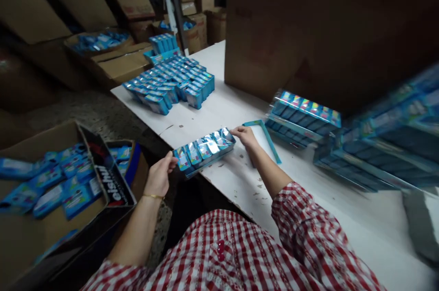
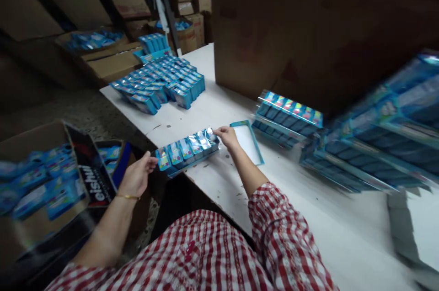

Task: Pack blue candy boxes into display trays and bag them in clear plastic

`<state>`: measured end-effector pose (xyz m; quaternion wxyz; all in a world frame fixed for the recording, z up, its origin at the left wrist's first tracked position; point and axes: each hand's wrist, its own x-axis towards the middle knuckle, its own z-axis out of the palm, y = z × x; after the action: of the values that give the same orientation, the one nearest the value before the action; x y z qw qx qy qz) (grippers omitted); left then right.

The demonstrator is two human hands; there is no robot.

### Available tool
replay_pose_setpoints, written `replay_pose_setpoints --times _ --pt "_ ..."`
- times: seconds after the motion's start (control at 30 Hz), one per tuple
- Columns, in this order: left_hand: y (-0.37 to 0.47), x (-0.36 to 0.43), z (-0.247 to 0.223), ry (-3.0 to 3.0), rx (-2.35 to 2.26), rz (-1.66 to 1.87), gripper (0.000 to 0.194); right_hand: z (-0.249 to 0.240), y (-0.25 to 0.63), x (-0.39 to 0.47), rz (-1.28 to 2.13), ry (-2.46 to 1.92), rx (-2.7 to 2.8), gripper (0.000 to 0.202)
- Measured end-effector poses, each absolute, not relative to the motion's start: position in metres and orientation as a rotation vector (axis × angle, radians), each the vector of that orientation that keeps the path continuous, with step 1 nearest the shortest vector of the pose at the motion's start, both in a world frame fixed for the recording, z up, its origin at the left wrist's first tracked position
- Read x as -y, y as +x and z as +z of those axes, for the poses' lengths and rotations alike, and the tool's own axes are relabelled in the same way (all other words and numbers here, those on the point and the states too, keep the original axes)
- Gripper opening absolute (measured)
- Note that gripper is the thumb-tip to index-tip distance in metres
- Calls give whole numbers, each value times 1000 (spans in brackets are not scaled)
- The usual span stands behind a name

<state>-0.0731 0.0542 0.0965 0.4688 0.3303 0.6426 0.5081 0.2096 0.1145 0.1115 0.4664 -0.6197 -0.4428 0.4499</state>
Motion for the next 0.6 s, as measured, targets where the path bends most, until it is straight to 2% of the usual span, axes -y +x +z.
replay_pose_setpoints --times 0.13,0.27,0.43,0.6 --pt "-71 -64 120 841 -1500 1223 44 134 207 -111 1090 -1489 1057 34" --pt "-52 -94 169 970 -1389 1236 35 180 235 -99 977 -1404 1026 33" --pt "32 -146 260 1278 -1035 1285 16 266 311 -66 491 -1382 1046 25" --pt "158 -185 320 1481 -859 1151 29 321 390 -32 -50 -1624 926 19"
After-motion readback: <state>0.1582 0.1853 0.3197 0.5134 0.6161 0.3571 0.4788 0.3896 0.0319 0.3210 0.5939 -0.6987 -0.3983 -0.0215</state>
